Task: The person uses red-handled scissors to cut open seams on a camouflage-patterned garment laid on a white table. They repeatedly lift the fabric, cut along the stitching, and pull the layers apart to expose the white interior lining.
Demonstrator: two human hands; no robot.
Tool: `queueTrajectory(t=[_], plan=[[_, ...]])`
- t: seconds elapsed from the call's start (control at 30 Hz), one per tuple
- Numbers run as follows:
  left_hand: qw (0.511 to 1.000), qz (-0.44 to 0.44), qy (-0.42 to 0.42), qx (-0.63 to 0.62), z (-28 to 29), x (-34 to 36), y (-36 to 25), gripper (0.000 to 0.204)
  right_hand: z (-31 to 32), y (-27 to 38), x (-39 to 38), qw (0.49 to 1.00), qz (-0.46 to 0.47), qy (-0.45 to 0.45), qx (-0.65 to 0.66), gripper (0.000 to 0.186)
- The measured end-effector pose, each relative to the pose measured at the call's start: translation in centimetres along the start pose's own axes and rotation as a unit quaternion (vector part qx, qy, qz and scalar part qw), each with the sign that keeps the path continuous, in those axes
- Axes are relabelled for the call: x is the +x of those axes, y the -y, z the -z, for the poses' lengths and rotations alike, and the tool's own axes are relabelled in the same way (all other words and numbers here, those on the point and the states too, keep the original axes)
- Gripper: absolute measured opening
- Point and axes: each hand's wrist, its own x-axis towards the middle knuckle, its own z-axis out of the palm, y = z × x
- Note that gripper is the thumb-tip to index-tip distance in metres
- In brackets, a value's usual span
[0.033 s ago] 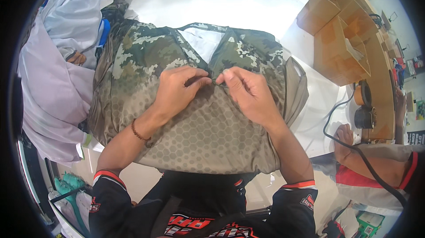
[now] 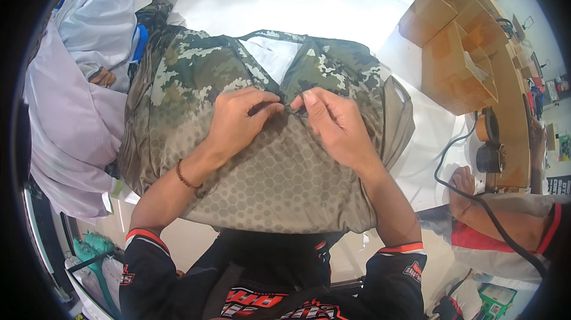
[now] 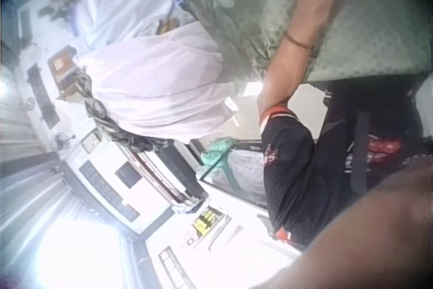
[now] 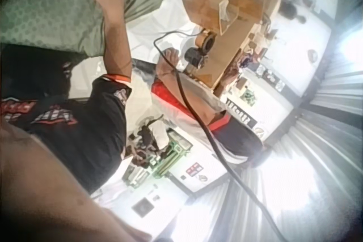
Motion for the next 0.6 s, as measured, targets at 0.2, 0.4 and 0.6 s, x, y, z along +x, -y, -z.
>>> queueTrajectory(t=[0.2,0.4,0.6], plan=[[0.994,0.015,0.025,-0.104,0.0,0.2,0.0,0.008,-0.8,-0.6,0.2,0.971,0.104,-0.053,-0.208,0.023],[0.927,0.106,0.075,-0.353,-0.1,0.1,1.6,0.004,-1.3,-0.5,0.6,0.940,0.112,-0.051,-0.318,0.025],[0.976,0.038,0.150,-0.154,7.0,0.4,-2.7,0.005,-1.1,0.1,0.6,0.958,0.133,-0.116,-0.225,0.022]])
